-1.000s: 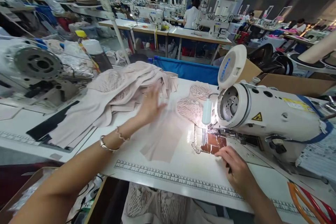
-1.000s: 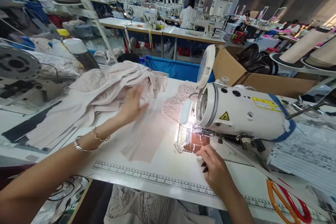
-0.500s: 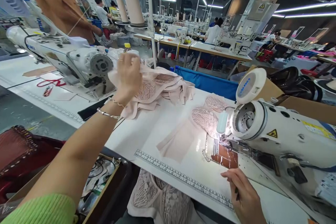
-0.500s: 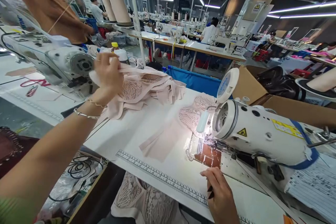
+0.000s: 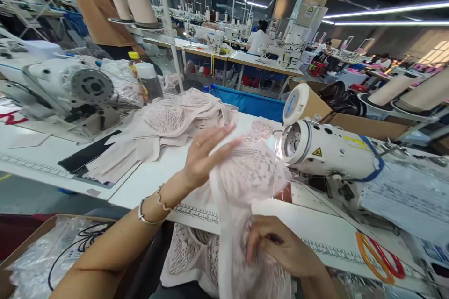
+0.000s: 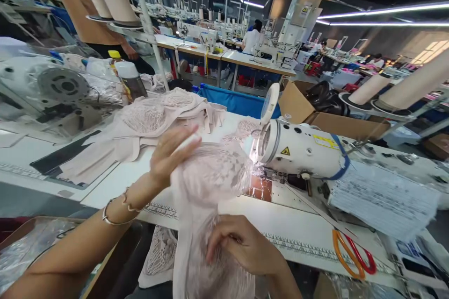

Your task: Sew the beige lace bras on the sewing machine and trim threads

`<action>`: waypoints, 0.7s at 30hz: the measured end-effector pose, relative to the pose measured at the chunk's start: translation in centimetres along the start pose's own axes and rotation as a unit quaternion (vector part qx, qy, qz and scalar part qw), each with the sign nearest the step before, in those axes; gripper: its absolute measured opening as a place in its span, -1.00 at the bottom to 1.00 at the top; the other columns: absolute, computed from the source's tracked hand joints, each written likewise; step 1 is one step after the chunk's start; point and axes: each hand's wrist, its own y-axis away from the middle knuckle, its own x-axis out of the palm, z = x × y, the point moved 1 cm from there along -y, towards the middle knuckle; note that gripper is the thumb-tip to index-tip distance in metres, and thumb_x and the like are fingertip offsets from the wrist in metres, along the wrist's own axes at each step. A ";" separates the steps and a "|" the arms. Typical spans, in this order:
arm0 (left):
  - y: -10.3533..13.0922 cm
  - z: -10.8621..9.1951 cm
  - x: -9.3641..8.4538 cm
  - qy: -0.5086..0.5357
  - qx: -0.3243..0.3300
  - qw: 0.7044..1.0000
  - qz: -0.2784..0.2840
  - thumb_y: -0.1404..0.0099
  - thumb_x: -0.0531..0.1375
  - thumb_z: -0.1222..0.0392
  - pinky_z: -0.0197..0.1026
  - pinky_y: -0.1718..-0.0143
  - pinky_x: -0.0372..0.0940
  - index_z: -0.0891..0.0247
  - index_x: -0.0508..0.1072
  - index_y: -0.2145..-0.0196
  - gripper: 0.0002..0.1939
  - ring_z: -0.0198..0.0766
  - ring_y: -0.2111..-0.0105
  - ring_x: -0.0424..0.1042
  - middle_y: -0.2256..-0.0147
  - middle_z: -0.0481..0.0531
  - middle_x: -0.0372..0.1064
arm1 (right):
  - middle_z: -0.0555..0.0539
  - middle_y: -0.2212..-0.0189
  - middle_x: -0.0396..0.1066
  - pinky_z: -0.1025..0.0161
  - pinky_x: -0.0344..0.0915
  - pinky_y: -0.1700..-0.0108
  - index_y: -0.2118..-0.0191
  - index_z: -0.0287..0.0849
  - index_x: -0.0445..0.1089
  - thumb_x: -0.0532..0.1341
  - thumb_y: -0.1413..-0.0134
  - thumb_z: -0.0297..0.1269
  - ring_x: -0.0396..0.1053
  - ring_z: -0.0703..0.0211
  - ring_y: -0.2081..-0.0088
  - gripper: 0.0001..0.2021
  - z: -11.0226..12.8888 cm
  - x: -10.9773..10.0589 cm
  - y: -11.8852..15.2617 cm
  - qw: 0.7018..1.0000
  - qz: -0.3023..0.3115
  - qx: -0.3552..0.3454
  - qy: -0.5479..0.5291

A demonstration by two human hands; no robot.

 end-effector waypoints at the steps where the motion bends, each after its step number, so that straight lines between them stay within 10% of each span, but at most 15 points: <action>1: 0.6 0.6 1.0 -0.041 -0.029 0.999 0.015 -0.49 0.10 0.16 0.18 -0.24 0.20 0.23 0.39 -0.19 -0.64 0.05 -0.24 0.29 -0.21 0.29 0.33 | -0.07 0.35 0.50 0.24 0.32 0.15 0.33 -0.11 0.55 0.06 -0.41 -0.21 0.44 0.14 0.27 -0.64 -0.4 0.2 0.3 0.998 -0.035 0.042 0.031; 4: 3.9 0.5 3.0 -0.097 -0.172 0.972 0.126 -0.43 0.14 0.13 0.31 -0.05 0.26 0.46 0.49 -0.01 -0.65 0.28 -0.09 0.34 -0.03 0.52 0.38 | -0.06 0.22 0.45 0.23 0.27 0.08 0.27 -0.11 0.46 0.07 -0.36 -0.36 0.40 0.15 0.18 -0.77 -2.2 0.7 1.4 0.972 -0.131 0.154 0.116; 7: 8.3 -3.2 3.2 0.125 -0.229 0.918 0.298 -0.46 0.02 0.05 0.03 0.15 0.33 0.29 0.51 0.47 -0.55 0.00 0.26 0.41 0.40 0.20 0.43 | -0.05 0.25 0.41 0.23 0.26 0.09 0.30 -0.13 0.41 0.05 -0.36 -0.33 0.38 0.16 0.19 -0.77 -3.9 1.6 1.7 0.966 -0.173 0.158 0.112; 10: 11.0 -7.5 2.7 0.377 -0.352 0.771 0.375 -0.37 0.12 -0.13 -0.14 0.25 0.31 0.25 0.53 0.39 -0.59 -0.12 0.32 0.40 0.40 0.07 0.45 | -0.02 0.38 0.39 0.24 0.26 0.16 0.38 -0.13 0.35 0.03 -0.40 -0.14 0.35 0.18 0.29 -0.67 -5.3 3.0 0.9 0.962 -0.244 0.111 0.051; 14: 11.1 -10.1 2.7 0.504 -0.577 0.583 0.269 -0.19 0.30 -0.21 -0.18 0.26 0.33 0.25 0.53 0.25 -0.56 -0.12 0.32 0.42 0.35 0.04 0.49 | 0.06 0.50 0.26 0.27 0.21 0.32 0.37 -0.08 0.19 0.15 -0.26 0.07 0.23 0.19 0.42 -0.66 -7.0 4.7 -0.4 0.887 -0.449 0.110 0.007; 17: 10.4 -9.8 3.1 0.517 -0.590 0.569 0.246 -0.18 0.30 -0.24 -0.17 0.22 0.33 0.24 0.52 0.27 -0.55 -0.11 0.31 0.40 0.35 0.04 0.48 | 0.08 0.50 0.21 0.26 0.19 0.33 0.36 -0.07 0.16 0.13 -0.22 0.15 0.19 0.19 0.42 -0.62 -7.9 5.2 -0.8 0.850 -0.511 0.128 -0.003; 21: 9.8 -9.0 3.4 0.427 -0.541 0.638 0.344 -0.18 0.15 -0.44 -0.22 0.41 0.18 0.22 0.28 0.56 -0.38 -0.22 0.47 0.21 0.57 -0.04 0.24 | 0.08 0.58 0.12 0.24 0.12 0.36 0.50 -0.07 0.10 0.05 -0.21 0.25 0.11 0.20 0.45 -0.50 -8.4 4.5 -0.8 0.873 -0.462 0.157 0.014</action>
